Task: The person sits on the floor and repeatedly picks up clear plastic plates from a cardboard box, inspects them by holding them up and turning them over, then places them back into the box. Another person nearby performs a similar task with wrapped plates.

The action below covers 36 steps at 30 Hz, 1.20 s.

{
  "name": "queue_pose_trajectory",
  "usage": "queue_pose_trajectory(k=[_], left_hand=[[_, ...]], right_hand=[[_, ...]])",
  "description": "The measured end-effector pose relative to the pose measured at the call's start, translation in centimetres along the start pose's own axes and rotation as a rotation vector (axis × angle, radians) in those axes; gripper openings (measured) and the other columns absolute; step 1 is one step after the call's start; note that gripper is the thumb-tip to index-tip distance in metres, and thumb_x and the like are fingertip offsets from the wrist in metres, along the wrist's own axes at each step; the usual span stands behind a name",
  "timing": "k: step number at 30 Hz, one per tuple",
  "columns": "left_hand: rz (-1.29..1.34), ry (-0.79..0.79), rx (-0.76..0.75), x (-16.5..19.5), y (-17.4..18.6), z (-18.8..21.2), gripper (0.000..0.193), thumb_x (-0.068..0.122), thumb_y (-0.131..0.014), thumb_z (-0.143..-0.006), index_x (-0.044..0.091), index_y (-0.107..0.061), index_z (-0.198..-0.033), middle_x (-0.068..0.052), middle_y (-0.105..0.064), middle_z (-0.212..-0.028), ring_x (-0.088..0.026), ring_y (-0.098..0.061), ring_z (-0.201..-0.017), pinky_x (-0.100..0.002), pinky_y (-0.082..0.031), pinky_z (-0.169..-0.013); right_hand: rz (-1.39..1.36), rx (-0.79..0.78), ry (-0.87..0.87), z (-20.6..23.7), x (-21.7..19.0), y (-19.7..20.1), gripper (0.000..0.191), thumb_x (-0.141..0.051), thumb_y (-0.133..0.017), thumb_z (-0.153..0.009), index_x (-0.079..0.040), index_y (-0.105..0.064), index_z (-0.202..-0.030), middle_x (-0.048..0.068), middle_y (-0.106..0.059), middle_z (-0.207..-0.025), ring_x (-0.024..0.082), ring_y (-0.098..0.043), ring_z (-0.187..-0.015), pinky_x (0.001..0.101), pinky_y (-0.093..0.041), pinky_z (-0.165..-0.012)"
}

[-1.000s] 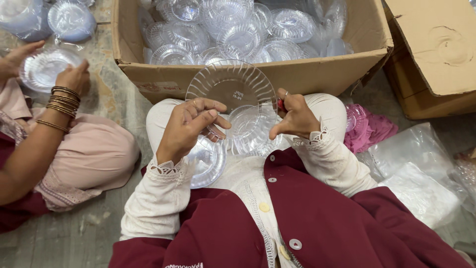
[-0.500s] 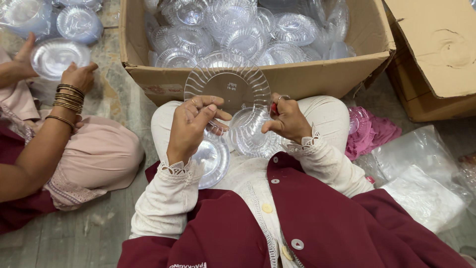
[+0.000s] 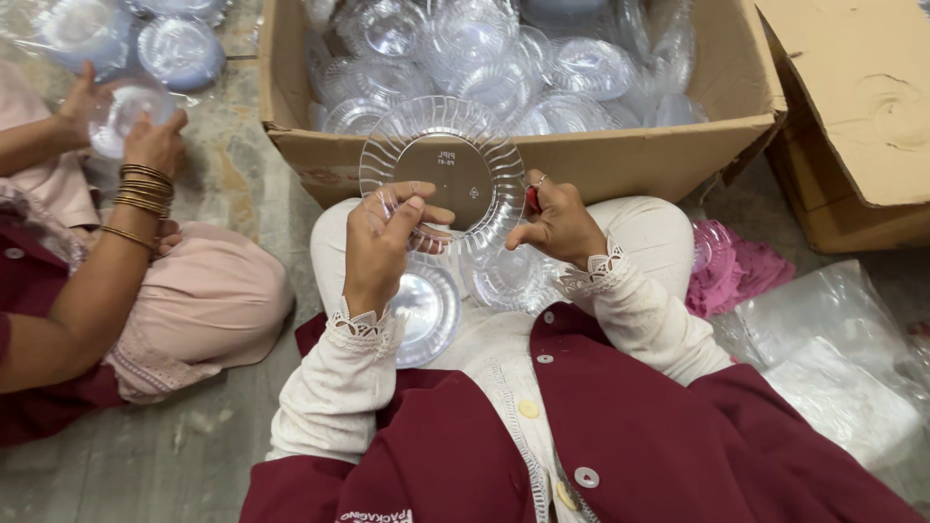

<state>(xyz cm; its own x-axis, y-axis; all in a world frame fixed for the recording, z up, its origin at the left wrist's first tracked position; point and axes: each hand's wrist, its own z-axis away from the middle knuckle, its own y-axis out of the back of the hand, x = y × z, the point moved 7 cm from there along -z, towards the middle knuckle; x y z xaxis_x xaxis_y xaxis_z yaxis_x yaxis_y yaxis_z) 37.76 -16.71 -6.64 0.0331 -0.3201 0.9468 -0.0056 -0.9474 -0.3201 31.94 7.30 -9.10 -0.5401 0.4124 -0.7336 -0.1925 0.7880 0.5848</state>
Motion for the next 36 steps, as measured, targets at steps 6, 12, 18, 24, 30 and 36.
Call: queue_pose_trajectory(k=[6, 12, 18, 24, 30, 36], left_hand=[[-0.007, -0.081, 0.086, 0.9, 3.0, 0.1, 0.028, 0.010, -0.053, -0.104, -0.008, -0.060, -0.123, -0.021, -0.076, -0.096, -0.018, -0.072, -0.072, -0.028, -0.060, -0.062], [0.046, -0.136, 0.208, 0.6, 7.7, -0.5, 0.029, 0.011, -0.054, -0.102, -0.008, -0.060, -0.124, -0.022, -0.076, -0.096, -0.020, -0.073, -0.070, -0.029, -0.061, -0.060], [0.099, -0.228, 0.380, 1.6, 14.5, -0.4, 0.030, 0.011, -0.054, -0.101, -0.009, -0.061, -0.123, -0.022, -0.076, -0.095, -0.023, -0.074, -0.068, -0.030, -0.061, -0.058], [0.082, -0.299, 0.555, 3.4, 21.0, -0.8, 0.029, 0.009, -0.055, -0.101, -0.008, -0.064, -0.123, -0.019, -0.072, -0.096, -0.023, -0.072, -0.068, -0.032, -0.061, -0.058], [0.184, -0.322, 0.690, 4.4, 24.9, -2.2, 0.026, 0.006, -0.052, -0.101, -0.006, -0.061, -0.122, -0.021, -0.074, -0.095, -0.023, -0.072, -0.068, -0.032, -0.060, -0.061], [0.260, -0.370, 0.794, 4.7, 27.4, -3.0, 0.025, 0.007, -0.051, -0.101, -0.006, -0.058, -0.122, -0.022, -0.075, -0.095, -0.024, -0.072, -0.070, -0.032, -0.061, -0.064]], right_hand=[[0.061, -0.069, 0.072, -2.9, -0.5, -3.0, 0.069, -0.061, -0.083, -0.073, -0.004, -0.054, -0.099, 0.006, -0.051, -0.060, 0.016, -0.048, -0.053, 0.0325, -0.043, -0.052], [0.080, -0.082, 0.150, -7.3, -3.9, -6.1, 0.076, -0.052, -0.091, -0.066, 0.002, -0.052, -0.103, 0.008, -0.054, -0.061, 0.018, -0.053, -0.052, 0.0346, -0.045, -0.050], [-0.069, -0.274, 0.200, -13.3, -6.5, -12.3, 0.062, -0.042, -0.087, -0.084, 0.002, -0.058, -0.117, 0.011, -0.065, -0.078, 0.021, -0.059, -0.067, 0.0354, -0.051, -0.064], [-0.085, -0.393, 0.188, -18.2, -8.9, -18.5, 0.050, -0.037, -0.081, -0.089, 0.000, -0.060, -0.115, 0.013, -0.066, -0.078, 0.023, -0.059, -0.068, 0.0359, -0.051, -0.065], [-0.002, -0.356, 0.197, -23.1, -10.5, -22.9, 0.065, -0.050, -0.086, -0.073, 0.002, -0.056, -0.099, 0.016, -0.063, -0.069, 0.025, -0.061, -0.061, 0.0401, -0.049, -0.058], [0.014, -0.409, 0.235, -26.1, -10.2, -27.5, 0.063, -0.057, -0.082, -0.082, -0.001, -0.053, -0.087, 0.018, -0.056, -0.069, 0.030, -0.051, -0.062, 0.0421, -0.046, -0.061]])
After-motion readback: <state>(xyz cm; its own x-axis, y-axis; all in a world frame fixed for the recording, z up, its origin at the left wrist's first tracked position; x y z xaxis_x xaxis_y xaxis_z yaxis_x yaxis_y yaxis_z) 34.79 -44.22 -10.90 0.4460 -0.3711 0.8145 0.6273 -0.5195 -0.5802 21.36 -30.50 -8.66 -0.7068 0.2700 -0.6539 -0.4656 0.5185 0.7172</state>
